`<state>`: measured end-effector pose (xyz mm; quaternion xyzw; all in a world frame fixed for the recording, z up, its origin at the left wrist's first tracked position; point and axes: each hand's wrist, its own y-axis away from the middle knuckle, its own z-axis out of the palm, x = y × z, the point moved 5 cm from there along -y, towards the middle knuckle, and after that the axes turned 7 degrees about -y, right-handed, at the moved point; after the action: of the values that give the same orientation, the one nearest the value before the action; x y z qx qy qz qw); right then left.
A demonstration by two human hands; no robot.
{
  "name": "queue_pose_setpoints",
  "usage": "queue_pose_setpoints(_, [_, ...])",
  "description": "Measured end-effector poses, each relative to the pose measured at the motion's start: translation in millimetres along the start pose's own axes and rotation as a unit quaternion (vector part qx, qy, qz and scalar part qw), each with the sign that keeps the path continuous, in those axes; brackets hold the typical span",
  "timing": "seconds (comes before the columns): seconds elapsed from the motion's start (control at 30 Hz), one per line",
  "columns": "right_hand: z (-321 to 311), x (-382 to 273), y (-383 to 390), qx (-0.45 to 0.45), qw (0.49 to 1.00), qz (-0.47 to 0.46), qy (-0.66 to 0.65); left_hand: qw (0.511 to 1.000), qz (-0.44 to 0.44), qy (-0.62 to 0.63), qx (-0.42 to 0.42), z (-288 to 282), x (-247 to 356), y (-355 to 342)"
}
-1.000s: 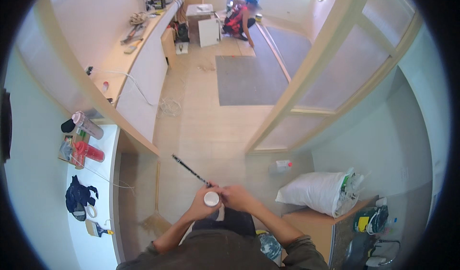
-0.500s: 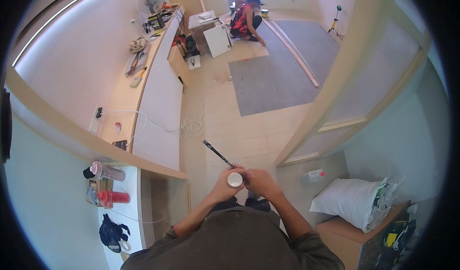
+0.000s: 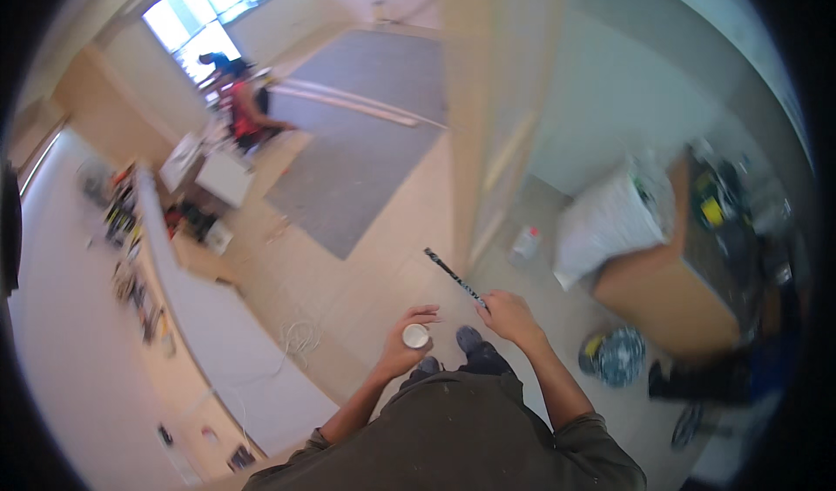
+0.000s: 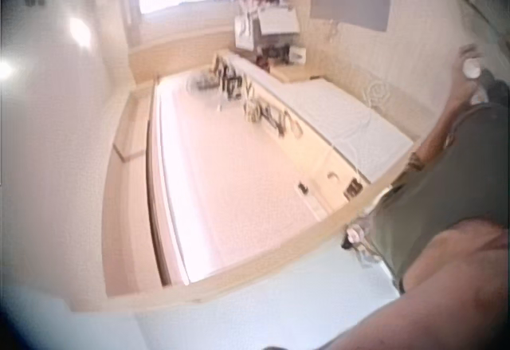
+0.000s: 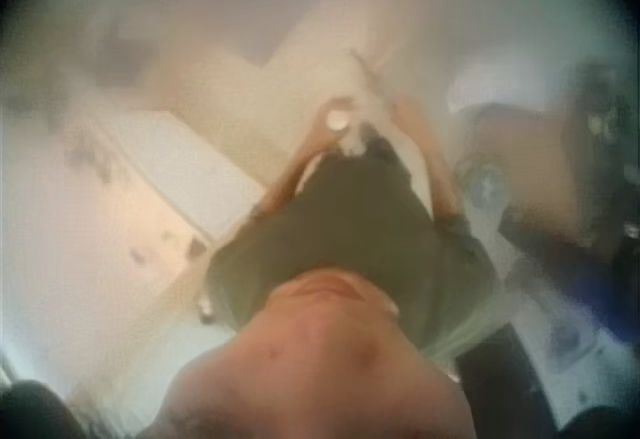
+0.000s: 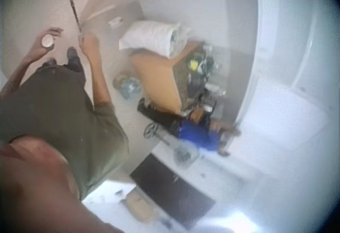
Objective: The person applies white caulk along the vertical seam between two white cabinet doors using a small brush. They repeatedly dip the brush into a small white container to reload caulk and continue smoothing the bead along the seam.
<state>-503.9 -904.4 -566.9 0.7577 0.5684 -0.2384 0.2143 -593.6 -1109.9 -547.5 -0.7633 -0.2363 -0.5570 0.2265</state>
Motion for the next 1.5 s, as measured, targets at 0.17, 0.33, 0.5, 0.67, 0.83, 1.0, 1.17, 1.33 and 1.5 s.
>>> queue_pose_setpoints(0.17, [-4.7, 19.9, 142.5, 0.058, 0.971, 0.233, 0.019, 0.988, 0.051, -0.009, -0.145, 19.4, -38.6, 3.2])
queue_pose_setpoints(0.33, [-5.5, 17.6, 253.7, 0.185, 0.91, 0.362, -0.084, 0.976, -0.068, 0.047, -0.202, 81.8, -1.2, -3.0])
queue_pose_setpoints(0.5, [26.4, 44.9, 347.0, 0.276, 0.873, 0.394, -0.076, 0.95, -0.024, 0.017, -0.31, 171.0, 45.1, 19.1])
queue_pose_setpoints(0.67, [26.5, 85.1, 441.4, 0.359, 0.854, 0.37, -0.078, 0.936, 0.056, -0.028, -0.346, 280.9, 53.6, 51.4])
queue_pose_setpoints(0.83, [-27.9, 125.3, 560.0, 0.416, 0.819, 0.382, -0.103, 0.932, 0.012, 0.03, -0.36, 400.4, 71.6, 88.1])
queue_pose_setpoints(1.0, [-51.3, 185.7, 622.5, 0.43, 0.822, 0.367, -0.069, 0.935, 0.005, -0.007, -0.356, 470.4, 108.3, 84.5])
queue_pose_setpoints(1.17, [-48.7, 241.3, 594.7, 0.544, 0.825, 0.14, -0.057, 0.961, 0.001, -0.059, -0.269, 475.3, 98.6, 27.6])
queue_pose_setpoints(1.33, [-99.4, 300.6, 542.0, 0.396, 0.873, 0.256, -0.123, 0.975, 0.06, 0.032, -0.211, 500.7, 124.9, -55.4])
queue_pose_setpoints(1.5, [-181.8, 316.7, 568.4, 0.447, 0.846, 0.288, -0.044, 0.965, 0.13, 0.071, -0.219, 572.8, 191.2, -134.9])
